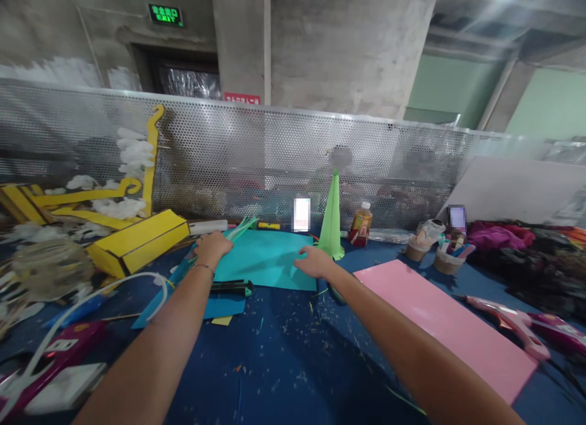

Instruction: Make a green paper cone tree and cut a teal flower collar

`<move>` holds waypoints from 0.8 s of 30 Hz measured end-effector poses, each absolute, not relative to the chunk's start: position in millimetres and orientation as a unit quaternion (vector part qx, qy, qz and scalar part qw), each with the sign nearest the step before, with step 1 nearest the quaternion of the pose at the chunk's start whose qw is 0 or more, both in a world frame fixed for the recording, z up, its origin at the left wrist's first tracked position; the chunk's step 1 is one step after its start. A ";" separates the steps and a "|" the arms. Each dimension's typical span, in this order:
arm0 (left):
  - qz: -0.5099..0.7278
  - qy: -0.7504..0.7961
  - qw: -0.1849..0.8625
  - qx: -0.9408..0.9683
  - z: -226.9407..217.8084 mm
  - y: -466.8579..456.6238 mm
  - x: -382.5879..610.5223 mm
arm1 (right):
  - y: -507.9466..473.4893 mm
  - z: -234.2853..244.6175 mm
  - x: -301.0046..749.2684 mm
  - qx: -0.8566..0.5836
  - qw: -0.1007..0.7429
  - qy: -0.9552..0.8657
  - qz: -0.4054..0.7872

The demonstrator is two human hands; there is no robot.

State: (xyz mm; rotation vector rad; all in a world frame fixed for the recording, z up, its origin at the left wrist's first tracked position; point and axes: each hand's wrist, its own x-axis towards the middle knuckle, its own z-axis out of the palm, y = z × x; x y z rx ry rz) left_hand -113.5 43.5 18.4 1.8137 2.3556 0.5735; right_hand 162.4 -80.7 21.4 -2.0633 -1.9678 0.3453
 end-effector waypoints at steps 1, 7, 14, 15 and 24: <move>0.197 0.777 0.052 0.596 19.8 42.7 -113.9 | -81.3 20.3 162.8 -0.709 0.140 -0.680 0.120; 0.230 0.758 0.061 0.608 32.7 43.3 -118.8 | -87.8 12.2 163.2 -0.696 0.166 -0.688 0.120; 0.218 0.735 0.103 0.634 34.8 48.6 -123.9 | -85.3 6.0 166.3 -0.672 0.206 -0.693 0.159; 0.222 0.732 0.105 0.635 35.5 48.1 -124.0 | -84.7 5.0 167.0 -0.672 0.214 -0.690 0.166; 0.374 0.705 0.080 0.597 79.9 35.4 -132.0 | -81.8 -0.5 172.2 -0.665 0.335 -0.612 0.266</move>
